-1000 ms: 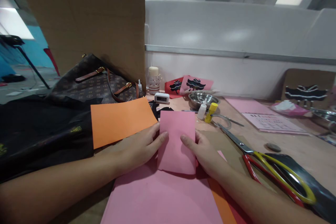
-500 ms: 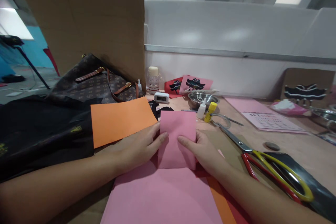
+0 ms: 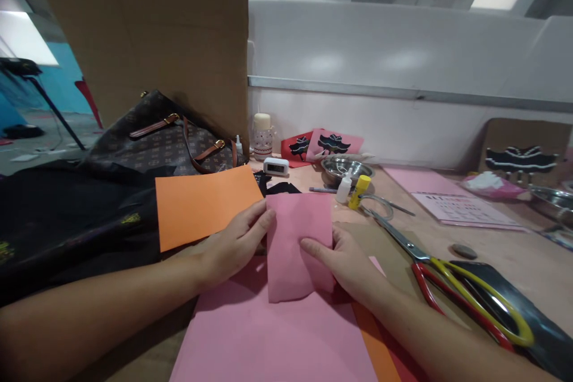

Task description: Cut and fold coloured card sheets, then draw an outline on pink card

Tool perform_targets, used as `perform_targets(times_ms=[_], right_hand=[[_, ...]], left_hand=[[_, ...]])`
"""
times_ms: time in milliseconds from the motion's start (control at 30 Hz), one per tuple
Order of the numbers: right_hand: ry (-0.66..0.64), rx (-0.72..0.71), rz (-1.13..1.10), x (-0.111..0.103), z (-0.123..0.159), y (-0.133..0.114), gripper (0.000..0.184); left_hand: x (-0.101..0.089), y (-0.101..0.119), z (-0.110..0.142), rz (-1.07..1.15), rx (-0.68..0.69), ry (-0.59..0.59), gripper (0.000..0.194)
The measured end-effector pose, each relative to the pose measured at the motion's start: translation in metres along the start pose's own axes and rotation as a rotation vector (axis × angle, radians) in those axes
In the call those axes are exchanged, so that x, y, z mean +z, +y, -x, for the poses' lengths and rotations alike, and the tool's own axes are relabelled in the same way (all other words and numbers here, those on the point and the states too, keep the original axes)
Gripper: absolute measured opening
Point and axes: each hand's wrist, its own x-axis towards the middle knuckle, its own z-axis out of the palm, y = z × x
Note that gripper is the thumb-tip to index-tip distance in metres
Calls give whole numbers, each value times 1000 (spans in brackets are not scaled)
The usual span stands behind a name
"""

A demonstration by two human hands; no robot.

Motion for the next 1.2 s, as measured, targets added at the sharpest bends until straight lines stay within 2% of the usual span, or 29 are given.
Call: perform_targets(times_ms=[133,267,433,633,800,933,1133,1200], right_hand=[[1,-8,-47,-1,0,2,27],[-6,1,-97,2,2,8,27],[-138,-2,-157,3,-1,27,34],[-223,103,-169,1,-6,45,49],[-160,97,-215,4,-5,44,46],[-190,102,-152,3,-4,40,49],[-169,84,-78,1,-5,38,45],[-167,86,-73,1,-5,39,44]], left_hand=[[1,4,3,-225,107,-2,29],[2,7,5,-284,102,-50,29],[0,19,4,-279,47,-99,31],[-3,30,0,-127,8,-90,38],[-2,17,-1,-156,12,-73,35],[-2,8,0,-186,-14,-101,43],[-1,13,-1,-105,11,-100,45],[-1,16,-1,-97,-17,-92,42]])
